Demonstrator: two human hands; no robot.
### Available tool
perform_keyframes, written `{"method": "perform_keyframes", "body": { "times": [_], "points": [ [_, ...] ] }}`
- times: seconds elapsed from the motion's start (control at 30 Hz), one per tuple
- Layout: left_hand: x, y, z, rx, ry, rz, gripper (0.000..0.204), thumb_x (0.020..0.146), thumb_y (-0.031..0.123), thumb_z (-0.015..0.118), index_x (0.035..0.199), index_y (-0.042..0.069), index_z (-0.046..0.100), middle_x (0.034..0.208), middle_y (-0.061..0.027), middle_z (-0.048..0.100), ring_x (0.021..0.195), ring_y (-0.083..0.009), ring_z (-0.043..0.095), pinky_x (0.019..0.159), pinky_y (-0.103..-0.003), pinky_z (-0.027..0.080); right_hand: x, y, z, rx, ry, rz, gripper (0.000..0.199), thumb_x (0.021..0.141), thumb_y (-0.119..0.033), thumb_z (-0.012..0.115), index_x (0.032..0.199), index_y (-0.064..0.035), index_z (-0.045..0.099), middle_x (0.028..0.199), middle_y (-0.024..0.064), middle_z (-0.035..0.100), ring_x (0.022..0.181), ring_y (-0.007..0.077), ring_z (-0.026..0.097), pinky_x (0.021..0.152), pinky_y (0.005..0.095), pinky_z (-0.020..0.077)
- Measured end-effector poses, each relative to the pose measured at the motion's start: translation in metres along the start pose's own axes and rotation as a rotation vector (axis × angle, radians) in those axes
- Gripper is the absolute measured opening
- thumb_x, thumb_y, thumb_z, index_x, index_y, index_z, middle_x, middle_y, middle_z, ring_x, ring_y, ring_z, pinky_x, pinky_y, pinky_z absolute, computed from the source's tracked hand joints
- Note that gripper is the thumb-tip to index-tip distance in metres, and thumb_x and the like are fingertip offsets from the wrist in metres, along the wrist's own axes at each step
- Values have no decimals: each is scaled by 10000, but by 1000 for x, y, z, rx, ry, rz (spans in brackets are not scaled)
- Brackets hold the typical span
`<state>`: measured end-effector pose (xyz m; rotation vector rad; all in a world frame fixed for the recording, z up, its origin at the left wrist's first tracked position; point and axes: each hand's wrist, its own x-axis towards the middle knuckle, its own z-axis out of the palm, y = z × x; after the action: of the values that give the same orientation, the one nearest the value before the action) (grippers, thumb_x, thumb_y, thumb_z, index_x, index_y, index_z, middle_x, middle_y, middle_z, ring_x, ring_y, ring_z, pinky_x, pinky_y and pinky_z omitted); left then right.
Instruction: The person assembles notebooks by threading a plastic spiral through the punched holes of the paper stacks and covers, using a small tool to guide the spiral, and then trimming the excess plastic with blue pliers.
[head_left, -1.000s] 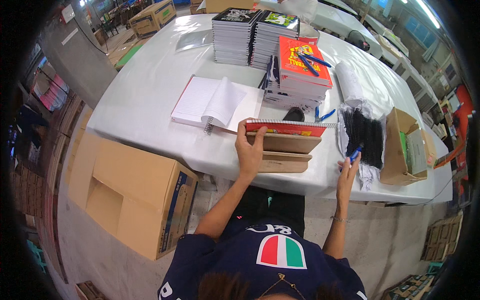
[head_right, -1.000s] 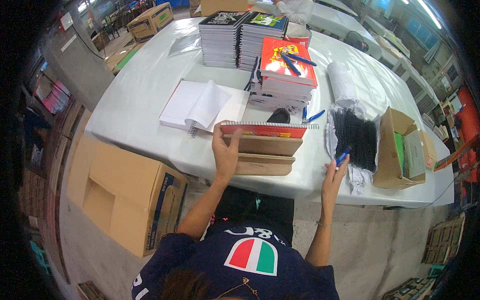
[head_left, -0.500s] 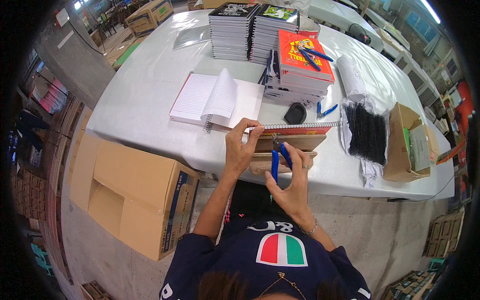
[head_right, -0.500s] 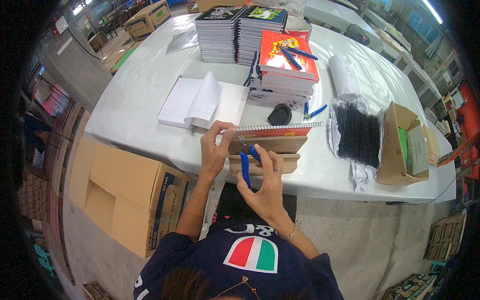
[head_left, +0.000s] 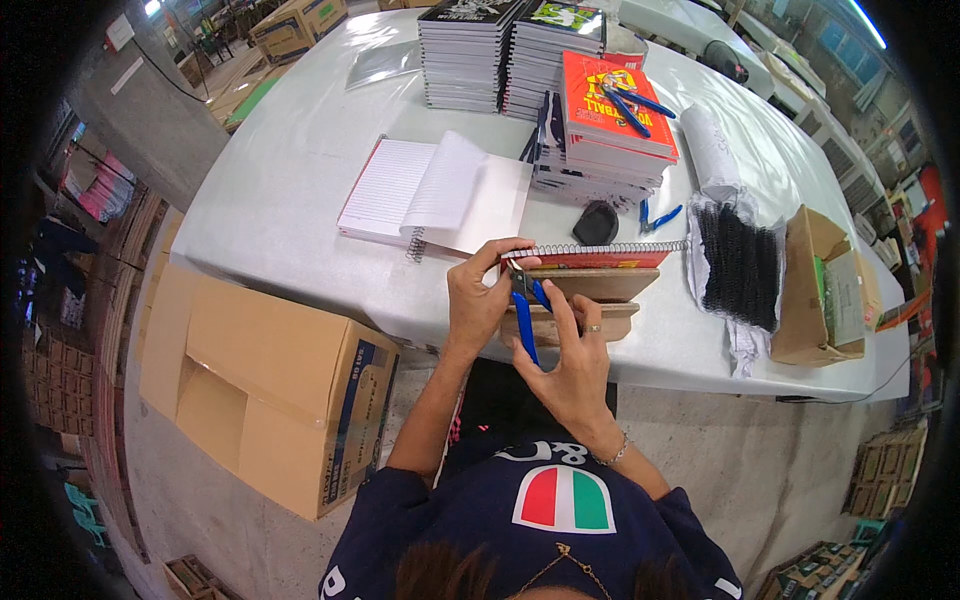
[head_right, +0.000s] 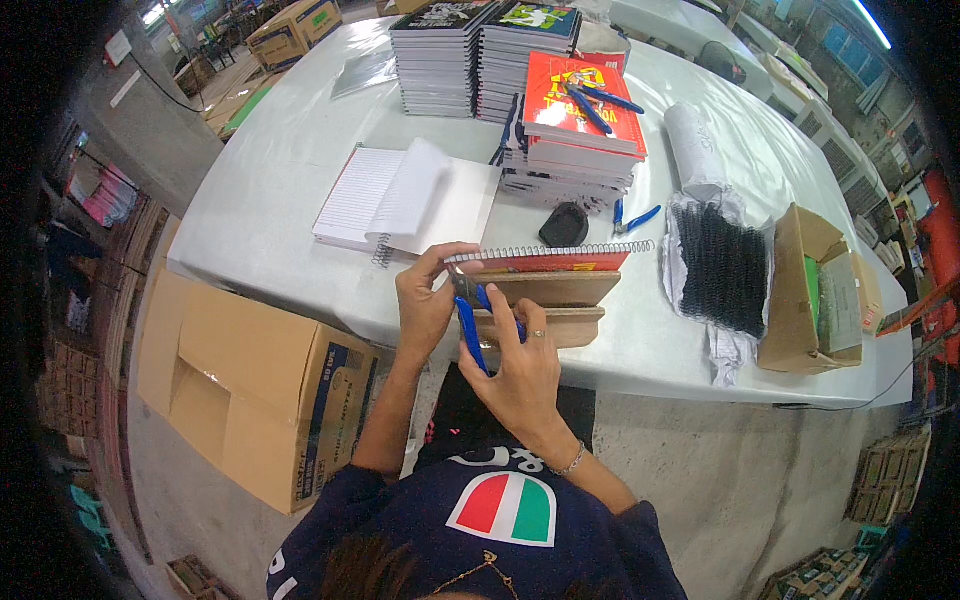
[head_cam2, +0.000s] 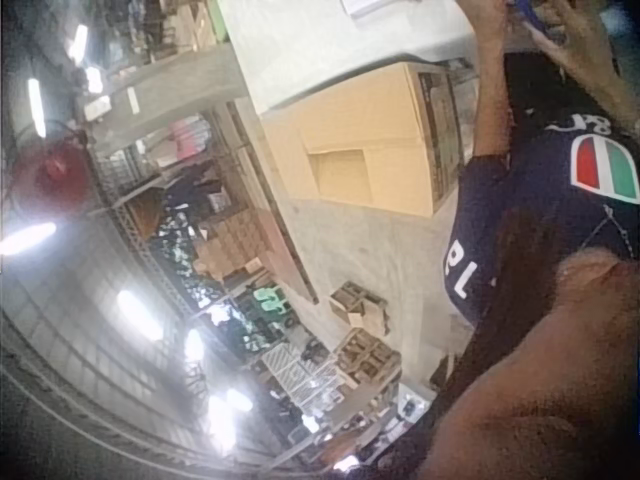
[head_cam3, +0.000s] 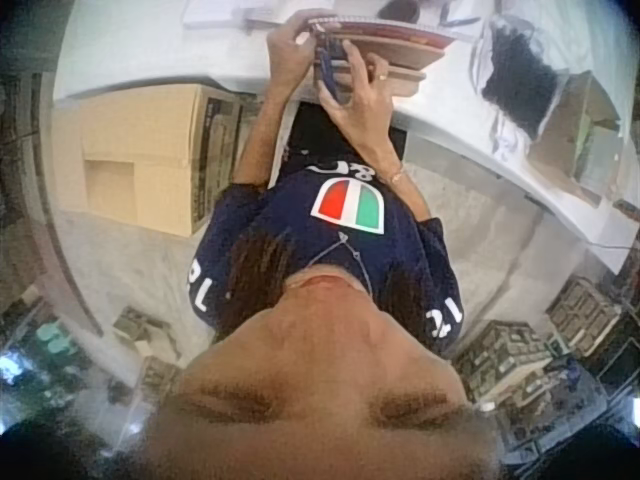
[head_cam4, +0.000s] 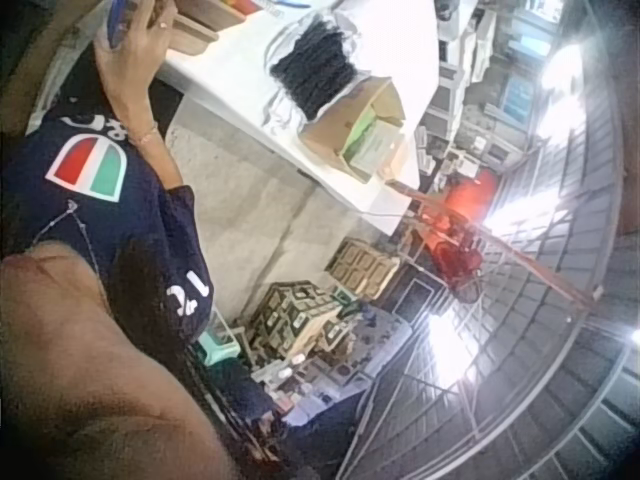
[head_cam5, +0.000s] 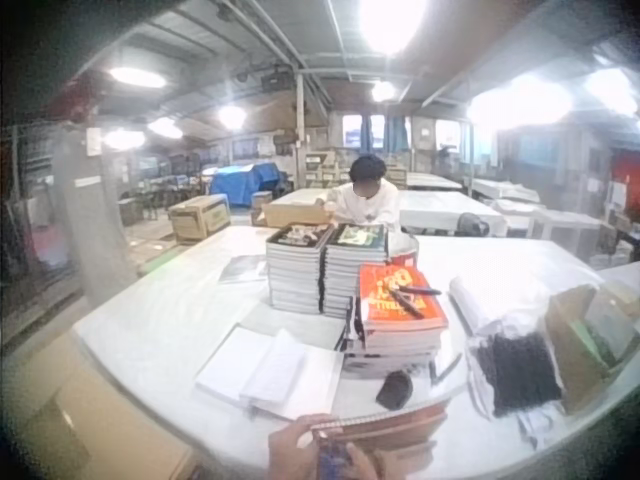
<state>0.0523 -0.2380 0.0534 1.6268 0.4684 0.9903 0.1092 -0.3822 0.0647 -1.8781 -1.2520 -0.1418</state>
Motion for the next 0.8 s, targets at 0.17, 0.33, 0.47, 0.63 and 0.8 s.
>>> {"method": "perform_keyframes", "body": {
  "times": [0.17, 0.33, 0.47, 0.63, 0.8],
  "points": [
    [-2, 3, 0, 5, 10, 2, 302, 850, -95, 543, 1115, -17, 667, 1049, -101, 700, 968, -191, 696, 781, -260, 541, -1, 0, -1, -9, -20, -3, 668, 759, -208, 770, 1354, -73, 499, 1096, 171, 542, 873, 317, 631, 740, 397, 529],
    [-5, -3, 3, 73, 73, 91, 288, 888, -45, 550, 1136, 24, 678, 937, -107, 741, 886, -162, 718, 719, -252, 542, 5, -5, -15, 1267, -539, 701, 573, 895, -215, 677, 1367, -25, 414, 1080, 110, 572, 900, 273, 666, 781, 381, 550],
    [-5, 2, 2, 108, 42, 67, 255, 900, -4, 587, 1134, 30, 683, 976, -109, 737, 871, -175, 718, 732, -259, 541, 11, 0, -20, 1563, -637, 671, 573, 974, -216, 567, 1436, -12, 297, 1159, 104, 538, 1050, 213, 607, 912, 322, 482],
    [-5, -10, -5, 226, 107, 202, 301, 911, 60, 623, 1211, 27, 630, 1113, -114, 693, 1019, -175, 660, 838, -293, 515, -31, 59, -14, 468, -38, 398, 643, 953, -183, 572, 1477, 8, 251, 1392, 175, 405, 1296, 265, 396, 1084, 372, 323],
    [-31, -46, -29, -202, 354, -126, 340, 987, 115, 532, 1304, -1, 492, 1302, -114, 567, 1269, -204, 499, 1043, -324, 394, -39, 158, -61, -92, 250, 434, 601, 962, -185, 566, 1449, 42, 299, 1346, 228, 400, 1265, 343, 392, 1091, 423, 275]
  ]
}}
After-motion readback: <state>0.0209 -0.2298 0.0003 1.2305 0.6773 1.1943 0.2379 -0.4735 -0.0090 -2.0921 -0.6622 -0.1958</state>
